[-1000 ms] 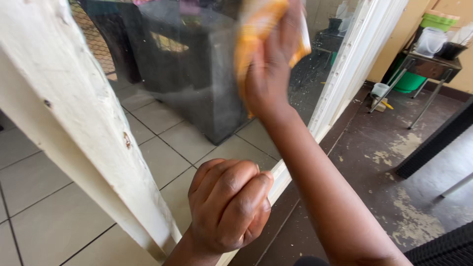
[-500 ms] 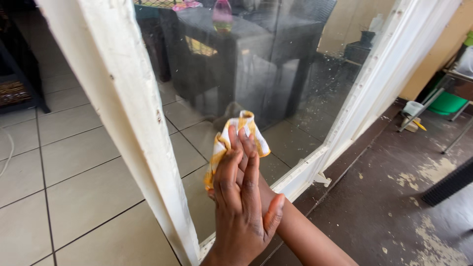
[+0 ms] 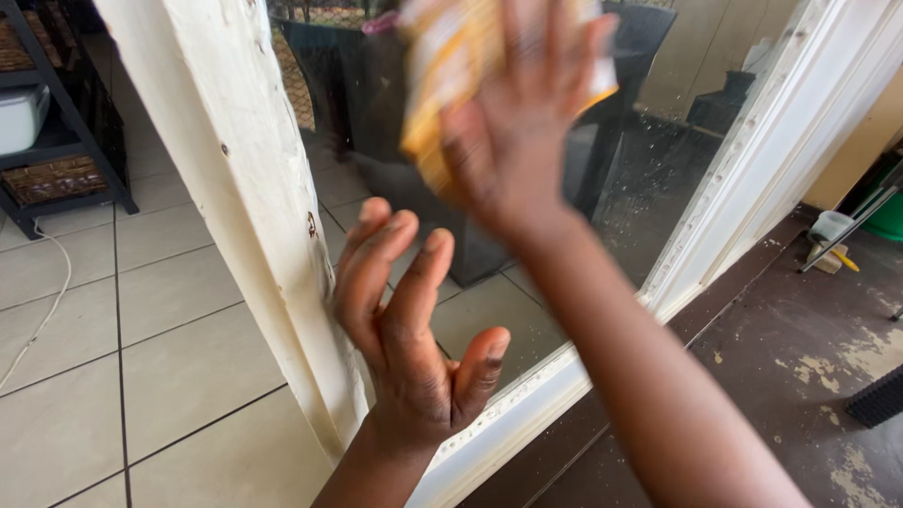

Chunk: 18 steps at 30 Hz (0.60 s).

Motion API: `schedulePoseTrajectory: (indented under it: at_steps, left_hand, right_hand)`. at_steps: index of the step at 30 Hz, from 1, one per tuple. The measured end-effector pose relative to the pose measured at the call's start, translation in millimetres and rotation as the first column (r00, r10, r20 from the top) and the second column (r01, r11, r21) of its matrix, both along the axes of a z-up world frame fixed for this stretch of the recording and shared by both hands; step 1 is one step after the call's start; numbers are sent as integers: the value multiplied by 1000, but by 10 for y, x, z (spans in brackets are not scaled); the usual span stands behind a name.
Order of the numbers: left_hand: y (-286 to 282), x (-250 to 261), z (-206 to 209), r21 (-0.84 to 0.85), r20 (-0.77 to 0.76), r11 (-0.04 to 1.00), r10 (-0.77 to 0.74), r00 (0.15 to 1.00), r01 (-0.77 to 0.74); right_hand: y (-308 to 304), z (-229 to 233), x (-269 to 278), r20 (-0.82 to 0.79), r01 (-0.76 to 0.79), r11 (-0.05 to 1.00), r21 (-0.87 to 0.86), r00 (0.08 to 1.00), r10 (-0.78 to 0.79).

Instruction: The person sprays a liquid from a bottle onto a glass pane of a white door and wipes the glass and the white frame with a yellow-and-white striped cloth.

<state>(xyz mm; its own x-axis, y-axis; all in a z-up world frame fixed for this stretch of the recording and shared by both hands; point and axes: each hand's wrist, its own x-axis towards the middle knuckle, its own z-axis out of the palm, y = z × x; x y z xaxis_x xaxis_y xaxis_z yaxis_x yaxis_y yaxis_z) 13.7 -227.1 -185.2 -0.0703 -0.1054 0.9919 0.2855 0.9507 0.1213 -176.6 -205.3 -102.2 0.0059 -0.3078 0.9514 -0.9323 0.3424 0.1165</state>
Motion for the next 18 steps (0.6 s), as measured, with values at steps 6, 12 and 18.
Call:
schedulePoseTrajectory:
  at_steps: [6, 12, 18]
  left_hand:
    - [-43, -49, -240, -64, 60, 998, -22, 998, 26]
    - [-62, -75, -466, -14, 73, 991, -129, 989, 130]
    - [-76, -135, -646, -25, 139, 979, -196, 971, 201]
  right_hand:
    - [348, -901, -1451, 293, -68, 949, -308, 942, 162]
    - [-12, -2720, 513, 492, -141, 949, -282, 828, 269]
    - [-103, -2378, 637, 348, -251, 943, -218, 883, 316]
